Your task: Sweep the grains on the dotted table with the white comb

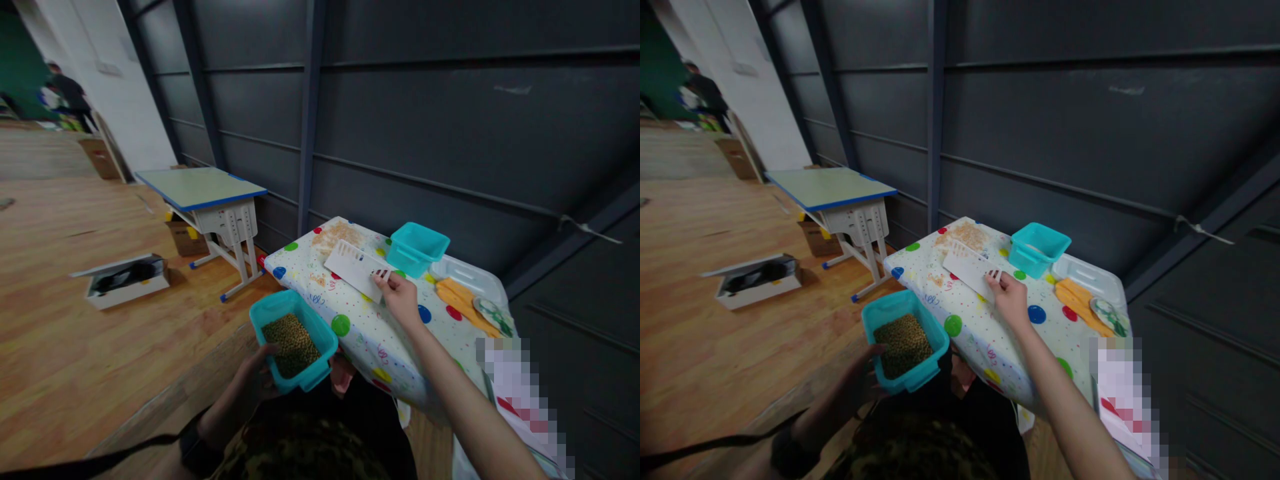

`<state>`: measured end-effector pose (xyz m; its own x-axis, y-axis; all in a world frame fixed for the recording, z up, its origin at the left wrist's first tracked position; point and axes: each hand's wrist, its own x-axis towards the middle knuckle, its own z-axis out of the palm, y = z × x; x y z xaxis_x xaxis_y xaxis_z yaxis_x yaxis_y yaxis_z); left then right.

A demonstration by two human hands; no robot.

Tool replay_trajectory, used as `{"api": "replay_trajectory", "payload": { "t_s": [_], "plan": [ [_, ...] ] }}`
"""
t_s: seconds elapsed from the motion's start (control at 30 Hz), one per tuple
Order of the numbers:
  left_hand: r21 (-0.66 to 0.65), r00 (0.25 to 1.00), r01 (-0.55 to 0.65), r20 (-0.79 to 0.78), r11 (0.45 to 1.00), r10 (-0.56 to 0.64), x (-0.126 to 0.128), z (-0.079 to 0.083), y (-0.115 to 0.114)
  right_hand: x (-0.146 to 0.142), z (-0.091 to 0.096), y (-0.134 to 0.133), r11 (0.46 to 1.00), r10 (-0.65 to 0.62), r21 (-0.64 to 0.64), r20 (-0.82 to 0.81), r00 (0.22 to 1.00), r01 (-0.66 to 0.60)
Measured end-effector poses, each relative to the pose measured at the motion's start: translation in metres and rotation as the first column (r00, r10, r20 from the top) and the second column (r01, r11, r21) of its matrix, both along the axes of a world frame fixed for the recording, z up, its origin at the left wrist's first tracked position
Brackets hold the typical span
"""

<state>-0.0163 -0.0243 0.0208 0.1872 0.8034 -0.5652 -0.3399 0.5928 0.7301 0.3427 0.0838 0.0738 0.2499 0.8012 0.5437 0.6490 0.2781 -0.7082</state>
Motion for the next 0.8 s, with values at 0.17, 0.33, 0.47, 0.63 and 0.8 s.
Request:
{"api": "replay_trajectory", "payload": {
  "t_s": [0.17, 0.33, 0.47, 0.63, 0.8],
  "plan": [
    [-0.061, 0.994, -0.099, -0.045, 0.993, 0.096, 0.009, 0.004, 0.000, -0.003, 0.000, -0.001, 0.999, 0.014, -0.031, -0.029, 0.999, -0.015],
    [0.011, 0.998, -0.065, 0.028, 0.998, 0.065, 0.005, -0.003, 0.001, -0.009, 0.004, -0.007, 0.999, 0.028, -0.037, -0.050, 0.998, -0.029],
    [-0.005, 0.995, -0.090, 0.037, 0.996, 0.090, 0.009, -0.003, 0.003, -0.011, 0.010, -0.011, 0.997, 0.058, -0.040, -0.095, 0.994, -0.062],
    [-0.015, 0.993, -0.113, 0.014, 0.993, 0.113, 0.016, 0.006, 0.004, -0.015, 0.015, -0.015, 0.988, 0.138, -0.058, -0.129, 0.982, -0.146],
    [-0.016, 0.992, -0.124, 0.010, 0.992, 0.124, 0.019, 0.022, 0.003, -0.019, 0.016, -0.020, 0.983, 0.170, -0.054, -0.123, 0.978, -0.178]
  ]
}}
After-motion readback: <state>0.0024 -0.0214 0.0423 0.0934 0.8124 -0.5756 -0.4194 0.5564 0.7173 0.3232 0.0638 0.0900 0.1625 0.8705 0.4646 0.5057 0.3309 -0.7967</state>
